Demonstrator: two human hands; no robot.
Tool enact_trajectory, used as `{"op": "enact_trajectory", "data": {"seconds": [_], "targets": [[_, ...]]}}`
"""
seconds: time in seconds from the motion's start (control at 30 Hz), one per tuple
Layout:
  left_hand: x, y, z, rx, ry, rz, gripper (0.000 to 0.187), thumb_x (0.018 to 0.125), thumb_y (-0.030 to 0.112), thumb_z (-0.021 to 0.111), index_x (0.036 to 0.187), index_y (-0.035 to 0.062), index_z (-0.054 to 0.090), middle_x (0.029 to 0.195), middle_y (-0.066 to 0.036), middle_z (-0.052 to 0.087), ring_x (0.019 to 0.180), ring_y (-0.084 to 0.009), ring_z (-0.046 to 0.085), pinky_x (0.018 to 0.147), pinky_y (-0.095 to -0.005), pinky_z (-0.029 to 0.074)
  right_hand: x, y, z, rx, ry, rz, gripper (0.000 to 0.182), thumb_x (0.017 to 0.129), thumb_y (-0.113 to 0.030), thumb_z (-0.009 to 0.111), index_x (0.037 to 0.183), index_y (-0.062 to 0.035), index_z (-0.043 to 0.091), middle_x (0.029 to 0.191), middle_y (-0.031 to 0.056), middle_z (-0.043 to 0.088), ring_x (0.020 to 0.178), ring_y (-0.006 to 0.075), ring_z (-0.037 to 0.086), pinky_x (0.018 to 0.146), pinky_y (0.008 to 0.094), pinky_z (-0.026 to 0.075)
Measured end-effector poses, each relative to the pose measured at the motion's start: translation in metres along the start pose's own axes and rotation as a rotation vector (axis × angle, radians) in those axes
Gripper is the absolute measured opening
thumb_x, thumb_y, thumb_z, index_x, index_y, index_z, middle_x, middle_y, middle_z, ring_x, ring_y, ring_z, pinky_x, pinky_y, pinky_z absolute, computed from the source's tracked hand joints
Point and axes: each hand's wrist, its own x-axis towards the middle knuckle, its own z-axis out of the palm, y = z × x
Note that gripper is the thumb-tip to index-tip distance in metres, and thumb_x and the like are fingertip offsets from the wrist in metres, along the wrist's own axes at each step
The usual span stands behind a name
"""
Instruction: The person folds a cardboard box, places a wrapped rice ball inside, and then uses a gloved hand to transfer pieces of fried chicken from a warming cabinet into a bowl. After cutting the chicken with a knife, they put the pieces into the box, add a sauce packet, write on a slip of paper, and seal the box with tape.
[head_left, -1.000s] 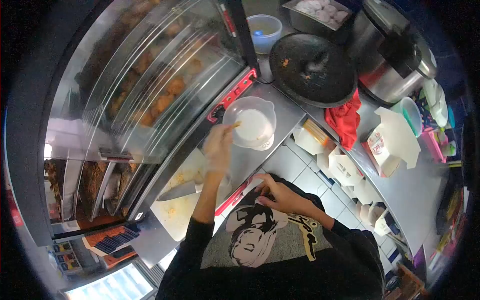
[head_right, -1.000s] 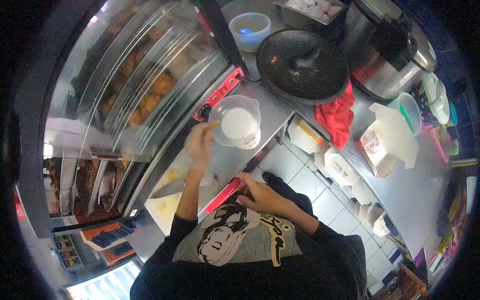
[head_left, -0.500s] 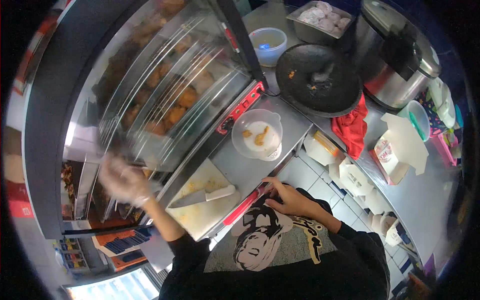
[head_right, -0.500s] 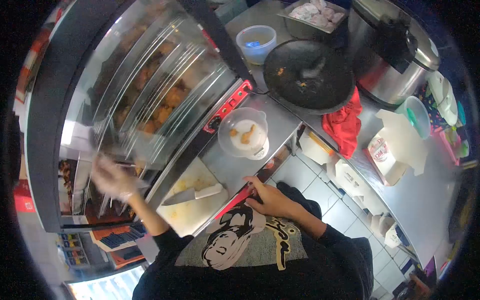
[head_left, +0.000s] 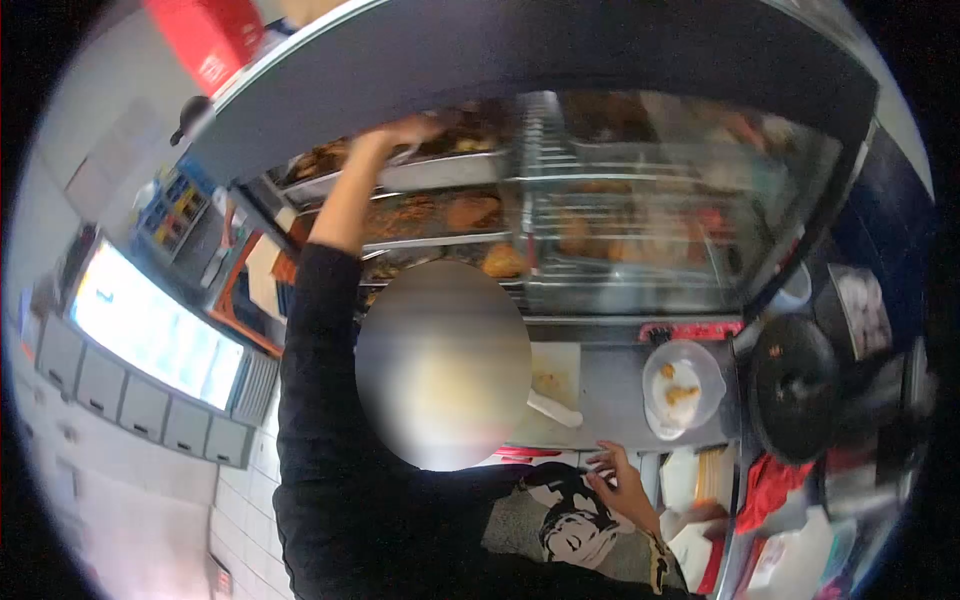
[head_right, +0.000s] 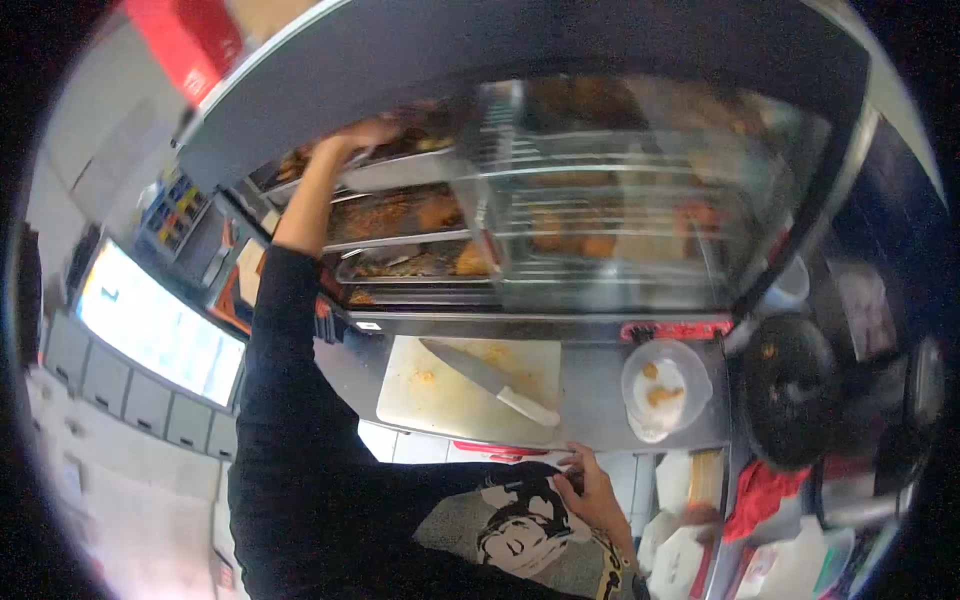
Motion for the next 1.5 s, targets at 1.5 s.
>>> {"op": "enact_trajectory", "data": {"seconds": [1.5], "targets": [[0.082,-0.025,0.018,0.092,0.366,-0.066,0.050,0.095,0.041,0.037,0.135,0.0121,0.044,0.139,-0.009,0.045,0.124,-0.0280,0.044,0.105,-0.0432,0.031,0.054,-0.016,0.047,-0.002,0.037,0.005,0.051,0.084,-0.010,0.065,0.129,-0.0044,0.040,0.104,0.0135,0.061,0.087,0.0177,0.062,0.071,0.0283,0.049]]}}
